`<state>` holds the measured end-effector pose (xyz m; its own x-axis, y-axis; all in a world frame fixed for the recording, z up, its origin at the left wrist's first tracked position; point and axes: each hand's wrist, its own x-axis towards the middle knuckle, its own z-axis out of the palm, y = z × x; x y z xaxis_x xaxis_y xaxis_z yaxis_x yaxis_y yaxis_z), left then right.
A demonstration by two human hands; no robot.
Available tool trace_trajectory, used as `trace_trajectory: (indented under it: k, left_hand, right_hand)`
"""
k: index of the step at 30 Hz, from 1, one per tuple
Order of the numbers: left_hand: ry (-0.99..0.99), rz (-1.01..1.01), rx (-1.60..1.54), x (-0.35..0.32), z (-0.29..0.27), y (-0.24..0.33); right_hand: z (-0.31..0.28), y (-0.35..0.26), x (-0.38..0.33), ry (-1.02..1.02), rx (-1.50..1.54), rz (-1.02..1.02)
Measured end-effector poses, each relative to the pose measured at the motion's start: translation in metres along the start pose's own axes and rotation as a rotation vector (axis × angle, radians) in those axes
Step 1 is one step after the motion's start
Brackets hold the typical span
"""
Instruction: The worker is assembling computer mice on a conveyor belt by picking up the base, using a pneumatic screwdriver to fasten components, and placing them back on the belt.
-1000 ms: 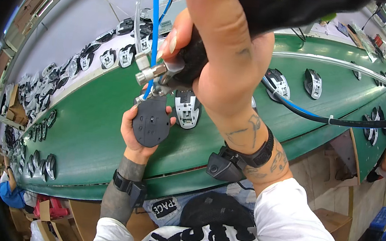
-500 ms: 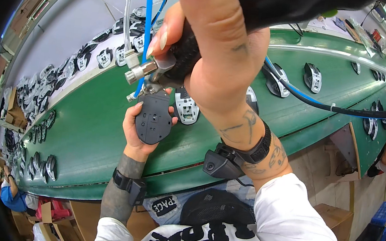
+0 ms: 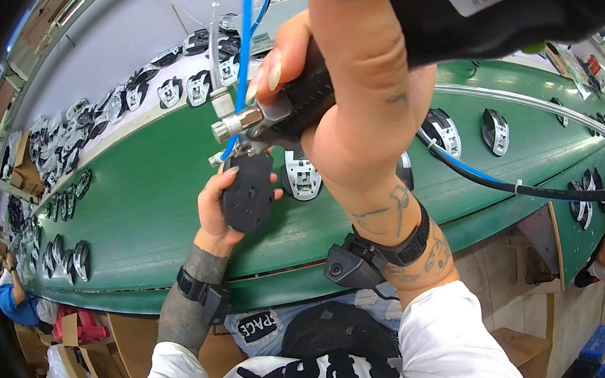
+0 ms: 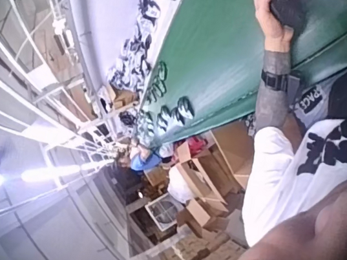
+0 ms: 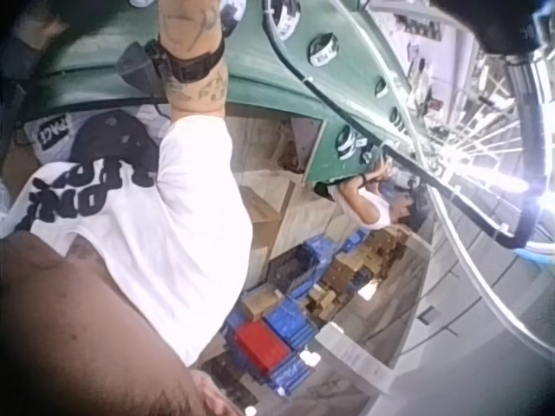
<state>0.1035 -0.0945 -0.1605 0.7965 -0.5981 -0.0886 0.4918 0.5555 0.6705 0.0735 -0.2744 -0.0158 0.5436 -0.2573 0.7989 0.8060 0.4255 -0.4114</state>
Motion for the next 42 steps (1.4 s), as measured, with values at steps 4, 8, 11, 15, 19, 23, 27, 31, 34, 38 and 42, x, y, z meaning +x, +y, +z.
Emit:
trace_trajectory:
  k: [4, 8, 11, 15, 19, 23, 27, 31, 34, 38, 42]
  left_hand:
    - [0.301, 0.091, -0.092, 0.012, -0.022, 0.006]
    - [0.269, 0.204, -0.196, 0.014, -0.029, 0.010]
    - [0.194, 0.244, -0.235, 0.012, -0.018, 0.011]
    - [0.187, 0.218, -0.332, 0.008, -0.020, 0.012]
    - [0.126, 0.272, -0.325, 0.007, -0.013, 0.014]
    - [0.139, 0.261, -0.350, 0.007, -0.006, 0.013]
    - [0.126, 0.243, -0.447, 0.003, -0.001, 0.014]
    - [0.275, 0.269, -0.236, 0.009, -0.012, 0.010]
    - [0.418, 0.218, -0.177, 0.015, -0.025, 0.008]
    - [0.379, 0.197, -0.225, 0.016, -0.021, 0.001]
    - [0.286, 0.158, -0.307, 0.012, -0.021, -0.005]
  right_hand:
    - [-0.001, -0.002, -0.002, -0.052, 0.058, 0.027]
    - [0.023, -0.009, -0.006, -0.041, 0.091, 0.181]
    - [0.025, -0.010, -0.004, -0.250, -0.146, 0.346]
    - [0.025, 0.005, -0.014, 0.004, 0.079, 0.276]
    - [0.024, 0.010, -0.019, 0.049, 0.168, 0.271]
    - [0.018, 0.017, -0.022, -0.060, 0.141, 0.136]
    - [0.032, 0.010, -0.021, 0.066, 0.224, 0.290]
    - [0.030, -0.002, -0.007, -0.012, 0.024, 0.353]
    - [0.032, -0.007, -0.004, 0.045, 0.022, 0.257]
    - [0.023, -0.007, -0.010, 0.042, 0.101, 0.194]
    - [0.017, 0.006, -0.016, -0.161, 0.213, 0.096]
